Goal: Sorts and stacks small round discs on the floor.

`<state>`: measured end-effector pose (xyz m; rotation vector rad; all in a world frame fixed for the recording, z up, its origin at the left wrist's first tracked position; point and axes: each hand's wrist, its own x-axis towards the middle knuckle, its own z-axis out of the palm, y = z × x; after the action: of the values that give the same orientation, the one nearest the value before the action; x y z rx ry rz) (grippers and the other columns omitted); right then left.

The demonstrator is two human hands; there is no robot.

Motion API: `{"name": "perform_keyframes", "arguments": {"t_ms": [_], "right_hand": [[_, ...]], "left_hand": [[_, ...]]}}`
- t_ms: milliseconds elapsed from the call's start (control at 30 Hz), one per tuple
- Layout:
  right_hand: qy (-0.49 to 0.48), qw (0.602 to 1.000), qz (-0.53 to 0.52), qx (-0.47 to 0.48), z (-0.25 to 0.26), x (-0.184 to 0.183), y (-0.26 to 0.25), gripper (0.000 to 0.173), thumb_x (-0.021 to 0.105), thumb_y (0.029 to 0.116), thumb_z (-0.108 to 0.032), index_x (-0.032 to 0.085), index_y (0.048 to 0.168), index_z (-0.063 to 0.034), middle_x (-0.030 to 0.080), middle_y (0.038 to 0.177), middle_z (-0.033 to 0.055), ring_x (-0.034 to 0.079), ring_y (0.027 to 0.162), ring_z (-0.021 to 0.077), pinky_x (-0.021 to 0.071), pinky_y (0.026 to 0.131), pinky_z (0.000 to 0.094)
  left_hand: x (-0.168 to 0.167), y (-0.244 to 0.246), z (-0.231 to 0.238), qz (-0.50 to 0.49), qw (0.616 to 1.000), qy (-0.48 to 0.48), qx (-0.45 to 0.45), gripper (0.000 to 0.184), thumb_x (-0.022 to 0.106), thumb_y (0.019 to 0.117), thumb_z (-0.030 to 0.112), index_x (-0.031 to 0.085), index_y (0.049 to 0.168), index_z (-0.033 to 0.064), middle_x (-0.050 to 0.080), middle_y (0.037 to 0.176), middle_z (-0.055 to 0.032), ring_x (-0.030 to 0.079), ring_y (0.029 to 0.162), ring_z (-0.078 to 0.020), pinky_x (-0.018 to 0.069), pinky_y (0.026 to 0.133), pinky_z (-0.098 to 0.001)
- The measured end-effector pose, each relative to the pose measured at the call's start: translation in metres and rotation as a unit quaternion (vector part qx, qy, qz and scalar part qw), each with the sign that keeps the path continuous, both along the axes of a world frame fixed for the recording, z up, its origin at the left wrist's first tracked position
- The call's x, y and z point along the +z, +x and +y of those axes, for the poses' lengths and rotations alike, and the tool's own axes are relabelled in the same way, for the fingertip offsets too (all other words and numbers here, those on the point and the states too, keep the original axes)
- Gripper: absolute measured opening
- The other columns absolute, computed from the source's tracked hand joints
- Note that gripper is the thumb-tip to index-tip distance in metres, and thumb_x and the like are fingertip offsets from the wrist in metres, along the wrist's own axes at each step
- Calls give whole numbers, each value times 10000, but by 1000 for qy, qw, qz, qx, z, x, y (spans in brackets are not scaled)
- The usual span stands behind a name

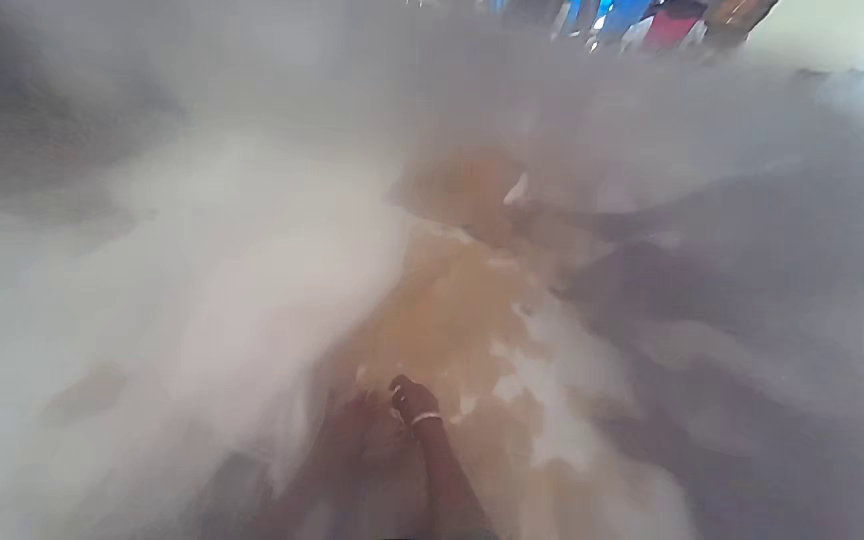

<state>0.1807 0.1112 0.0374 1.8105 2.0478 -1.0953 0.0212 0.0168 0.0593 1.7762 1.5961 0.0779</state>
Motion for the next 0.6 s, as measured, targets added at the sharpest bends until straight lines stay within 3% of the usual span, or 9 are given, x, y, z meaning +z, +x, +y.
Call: {"name": "perform_keyframes", "arguments": {"t_ms": [33,100,167,233,300,333,400,500,600], "right_hand": [[22,999,6,-22,1,5,9,378,590,1022,-186,599,1400,-194,726,1250,65,672,1180,313,502,975,588],[54,994,19,-90,2,10,28,404,607,1014,-195,583,1418,-189,730,1240,66,673,1176,312,505,981,573],[88,976,89,-181,-1,6,47,536,644,1006,-210,482,1506,-106,682,1304,166,638,1217,380,484,1029,590],[107,949,169,-243,-9,4,60,670,616,1035,-247,309,1587,-22,504,1499,270,512,1367,442,411,1122,595],[112,912,257,-299,-20,11,59,606,430,1114,-246,214,1600,42,307,1626,287,342,1507,393,276,1234,499],[112,891,287,-333,-27,16,55,576,342,1133,-258,213,1595,60,263,1647,279,286,1538,365,225,1258,473],[117,853,300,-410,-42,26,46,553,258,1146,-274,274,1570,79,281,1646,264,270,1546,343,189,1264,468],[124,810,284,-497,-57,11,37,568,277,1141,-336,353,1554,47,375,1612,229,348,1508,344,251,1224,515],[87,868,292,-391,-67,-21,4,560,317,1133,-325,367,1528,68,430,1540,298,459,1408,401,372,1159,537]], "left_hand": [[11,4,-2,-7,1000,3,19,1072,826,822,368,191,1618,32,296,1637,-228,342,1496,-378,291,1213,-499],[-20,-4,-1,-34,997,60,25,1098,862,783,354,220,1608,16,395,1568,-266,434,1430,-410,355,1175,-526],[-42,-11,3,-47,997,53,24,1119,858,795,328,165,1625,40,380,1575,-270,416,1439,-416,339,1180,-554],[-41,-11,4,-40,999,23,26,1142,849,801,342,124,1631,44,365,1584,-261,396,1452,-408,320,1183,-569],[-39,-11,3,-54,998,18,33,1137,847,805,317,118,1629,31,354,1588,-270,381,1459,-418,308,1189,-570],[-40,-11,2,-62,997,27,34,1145,853,796,313,120,1626,22,363,1577,-279,390,1451,-422,317,1186,-564],[-41,-12,2,-62,997,35,34,1177,867,780,334,113,1624,15,374,1566,-285,407,1438,-426,338,1174,-564],[-37,-13,0,-61,997,37,36,1218,881,756,378,109,1621,5,356,1575,-290,391,1450,-427,329,1184,-560],[-34,-13,-3,-70,996,48,39,1253,891,731,415,115,1614,-18,349,1573,-307,385,1447,-449,327,1185,-566]]}}
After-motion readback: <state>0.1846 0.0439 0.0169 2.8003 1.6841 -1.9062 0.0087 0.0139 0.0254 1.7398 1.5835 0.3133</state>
